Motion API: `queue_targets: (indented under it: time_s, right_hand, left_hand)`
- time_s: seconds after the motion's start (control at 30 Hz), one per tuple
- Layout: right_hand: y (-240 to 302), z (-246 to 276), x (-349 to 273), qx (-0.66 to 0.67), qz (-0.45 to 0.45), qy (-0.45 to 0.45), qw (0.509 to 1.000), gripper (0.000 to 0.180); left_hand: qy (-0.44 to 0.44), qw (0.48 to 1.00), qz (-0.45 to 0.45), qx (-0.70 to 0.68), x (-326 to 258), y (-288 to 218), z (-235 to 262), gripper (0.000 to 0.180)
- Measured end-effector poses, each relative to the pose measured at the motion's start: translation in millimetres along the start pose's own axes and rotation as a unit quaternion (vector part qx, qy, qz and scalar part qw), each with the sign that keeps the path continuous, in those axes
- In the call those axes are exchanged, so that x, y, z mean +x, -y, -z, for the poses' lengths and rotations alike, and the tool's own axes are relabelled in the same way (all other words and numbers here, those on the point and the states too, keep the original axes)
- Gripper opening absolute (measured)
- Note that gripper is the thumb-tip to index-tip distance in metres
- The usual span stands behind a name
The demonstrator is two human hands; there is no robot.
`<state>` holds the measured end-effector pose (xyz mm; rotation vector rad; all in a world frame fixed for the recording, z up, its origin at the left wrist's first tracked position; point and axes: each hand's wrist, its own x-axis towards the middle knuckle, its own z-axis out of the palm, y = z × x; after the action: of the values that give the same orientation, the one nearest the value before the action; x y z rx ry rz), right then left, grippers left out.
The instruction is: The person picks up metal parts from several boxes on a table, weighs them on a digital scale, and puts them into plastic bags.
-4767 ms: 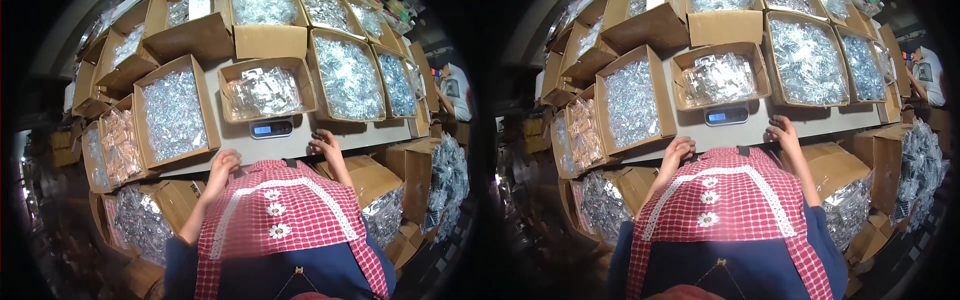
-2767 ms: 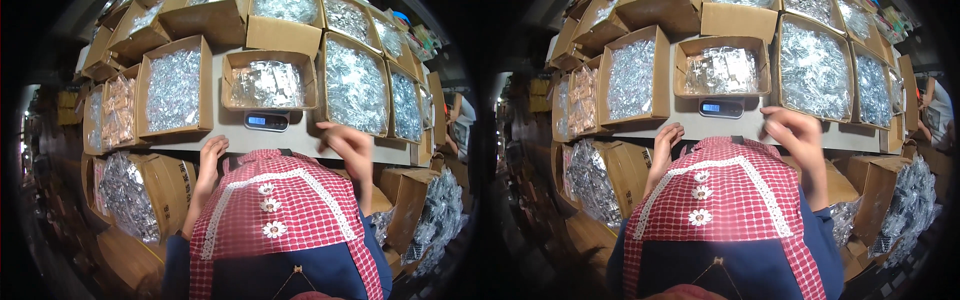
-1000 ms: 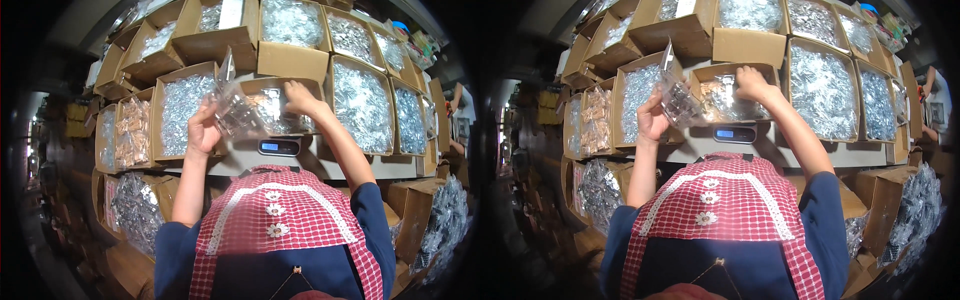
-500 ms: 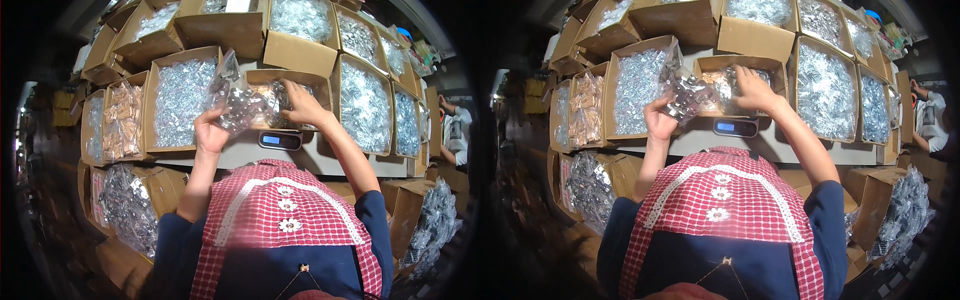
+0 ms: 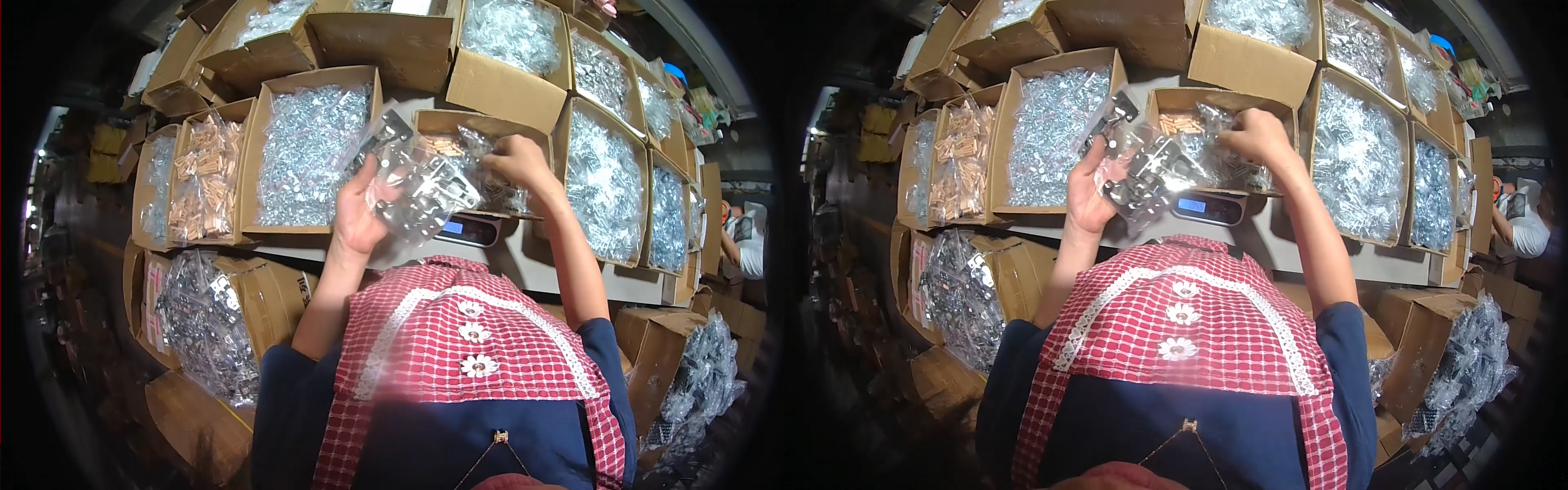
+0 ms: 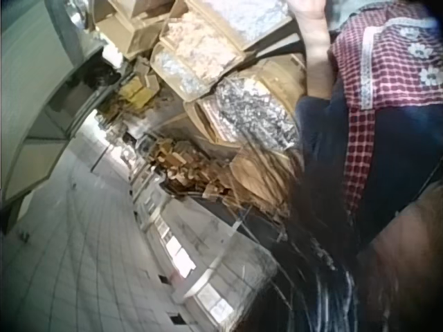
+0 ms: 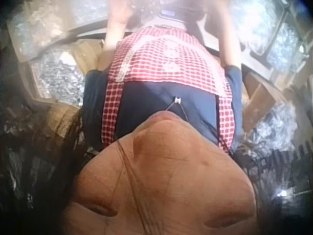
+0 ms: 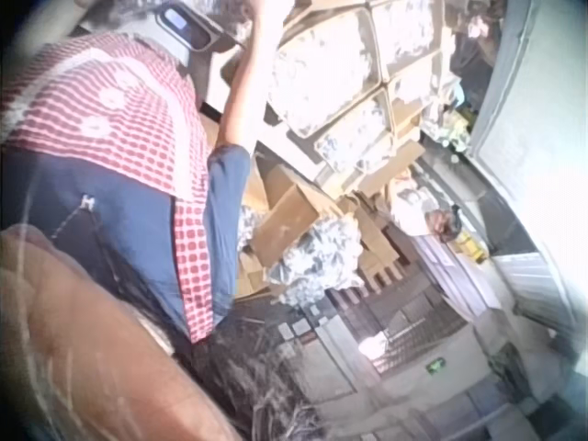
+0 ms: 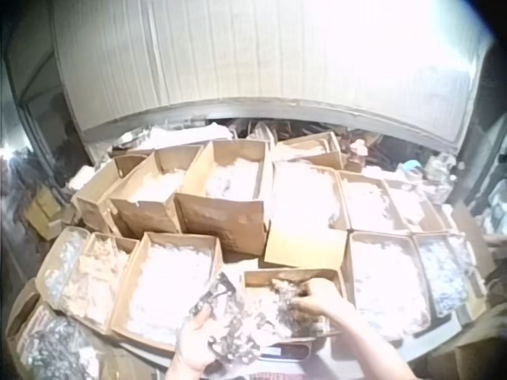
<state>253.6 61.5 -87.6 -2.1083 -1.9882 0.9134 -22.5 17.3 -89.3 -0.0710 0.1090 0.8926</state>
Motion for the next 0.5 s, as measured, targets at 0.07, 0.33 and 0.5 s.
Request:
queue_targets:
  time_s: [0.07, 0.33, 0.5]
  right_hand:
    - [-24.3, 11.1, -3.4, 0.136, -0.030, 0.017, 0.990, 0.030]
    - [37.9, 87.3, -85.0, 0.392, 0.147, 0.054, 0.906, 0.027]
    - [68.6, 54.9, -93.2, 0.123, 0.485, 0.049, 0.865, 0.022]
  left_hand:
    - [-0.007, 0.999, 0.036, 0.036, -3.8, -0.5, -5.6, 0.062]
    - [-0.055, 0.994, 0.092, 0.032, -9.2, 7.2, -12.0, 0.088]
    - [-0.030, 0.995, 0.020, 0.096, -5.3, 20.6, -25.1, 0.078]
